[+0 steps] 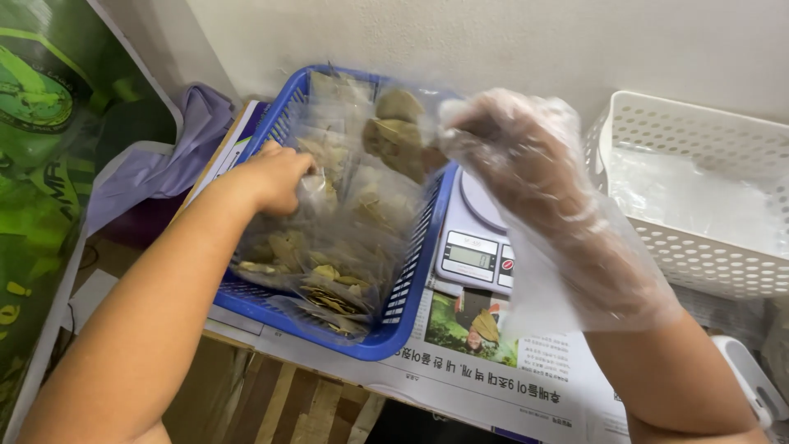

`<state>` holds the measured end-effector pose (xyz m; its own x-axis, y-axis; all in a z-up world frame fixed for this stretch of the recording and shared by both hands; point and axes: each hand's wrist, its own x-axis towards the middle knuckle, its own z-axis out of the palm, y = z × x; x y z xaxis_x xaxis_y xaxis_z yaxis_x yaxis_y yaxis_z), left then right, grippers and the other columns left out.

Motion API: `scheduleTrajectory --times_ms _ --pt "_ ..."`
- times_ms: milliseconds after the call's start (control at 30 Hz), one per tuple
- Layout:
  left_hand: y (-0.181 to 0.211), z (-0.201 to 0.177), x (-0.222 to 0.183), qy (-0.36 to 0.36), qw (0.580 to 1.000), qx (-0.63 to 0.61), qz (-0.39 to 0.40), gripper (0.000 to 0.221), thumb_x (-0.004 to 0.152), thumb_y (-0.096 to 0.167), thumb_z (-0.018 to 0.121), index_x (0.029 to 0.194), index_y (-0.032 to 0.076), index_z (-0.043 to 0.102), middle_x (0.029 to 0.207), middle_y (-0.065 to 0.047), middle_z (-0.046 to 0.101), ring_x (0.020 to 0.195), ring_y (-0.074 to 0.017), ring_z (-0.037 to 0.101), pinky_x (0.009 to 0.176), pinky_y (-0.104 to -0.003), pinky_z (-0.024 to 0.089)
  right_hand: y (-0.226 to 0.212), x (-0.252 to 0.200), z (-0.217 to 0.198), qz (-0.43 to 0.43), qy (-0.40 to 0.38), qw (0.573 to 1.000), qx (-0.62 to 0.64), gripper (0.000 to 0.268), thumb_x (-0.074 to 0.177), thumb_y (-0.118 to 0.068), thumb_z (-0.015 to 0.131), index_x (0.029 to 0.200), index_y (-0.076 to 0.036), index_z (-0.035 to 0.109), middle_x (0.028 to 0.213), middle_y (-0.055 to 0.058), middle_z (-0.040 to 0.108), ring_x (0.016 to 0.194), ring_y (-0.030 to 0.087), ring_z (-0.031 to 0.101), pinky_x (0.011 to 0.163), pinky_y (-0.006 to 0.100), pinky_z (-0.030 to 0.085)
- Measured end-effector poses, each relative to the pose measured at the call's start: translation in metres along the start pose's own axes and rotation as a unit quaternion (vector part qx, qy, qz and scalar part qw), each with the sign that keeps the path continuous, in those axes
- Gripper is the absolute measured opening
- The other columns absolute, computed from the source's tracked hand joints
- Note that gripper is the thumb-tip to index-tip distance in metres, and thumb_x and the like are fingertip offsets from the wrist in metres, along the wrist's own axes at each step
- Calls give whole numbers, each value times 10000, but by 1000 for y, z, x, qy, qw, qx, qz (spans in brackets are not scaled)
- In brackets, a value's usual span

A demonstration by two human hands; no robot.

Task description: Weighing dried leaves on a digital scale and placing them into small plastic bags.

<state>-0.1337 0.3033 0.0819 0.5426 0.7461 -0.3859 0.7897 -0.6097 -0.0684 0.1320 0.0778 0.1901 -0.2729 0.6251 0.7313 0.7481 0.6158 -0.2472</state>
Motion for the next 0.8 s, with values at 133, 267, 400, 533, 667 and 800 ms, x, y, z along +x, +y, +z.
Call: scheduleTrajectory --times_ms 133,267,400,533,667,800 --pt "17 -32 -57 -54 996 -38 -58 489 838 23 512 1291 159 635 1262 -82 419 1237 -290 536 869 -468 523 9 36 45 21 15 999 -43 113 1063 -198 679 995 -112 704 820 -42 786 785 129 782 816 356 584" --pt "21 -41 -100 -29 997 -72 0 536 814 -59 435 1171 175 759 1545 -29 356 1241 -331 581 910 -472 547 19 69 108 83 -2 996 -33 354 902 -77 575 584 -210 657 581 -88 671 562 34 672 543 249 571" --pt "2 -14 -126 51 992 -67 99 478 816 -56 516 1224 49 742 1522 -220 508 1370 -438 534 1137 -495 470 37 72 183 223 -46 972 59 129 730 -152 700 644 -248 694 646 -66 719 681 176 741 698 289 590" --pt "-7 -7 -150 65 988 -91 106 480 811 -75 499 1195 76 745 1537 -204 501 1372 -448 521 1125 -521 472 34 72 212 274 -84 954 89 182 758 -91 658 605 -189 646 629 14 682 651 226 734 587 278 595" --pt "-11 6 -153 115 983 -72 121 541 790 -65 499 1238 147 716 1594 -175 416 1350 -453 529 1090 -542 492 42 66 220 232 -151 960 41 77 791 -64 644 725 -81 679 692 114 698 732 312 727 640 374 591" --pt "-13 12 -133 254 956 24 143 741 783 20 568 1497 203 494 1635 -180 323 1386 -454 459 1120 -595 410 50 59 222 174 -233 957 -17 137 833 -28 626 879 57 724 773 242 721 836 421 722 708 497 590"
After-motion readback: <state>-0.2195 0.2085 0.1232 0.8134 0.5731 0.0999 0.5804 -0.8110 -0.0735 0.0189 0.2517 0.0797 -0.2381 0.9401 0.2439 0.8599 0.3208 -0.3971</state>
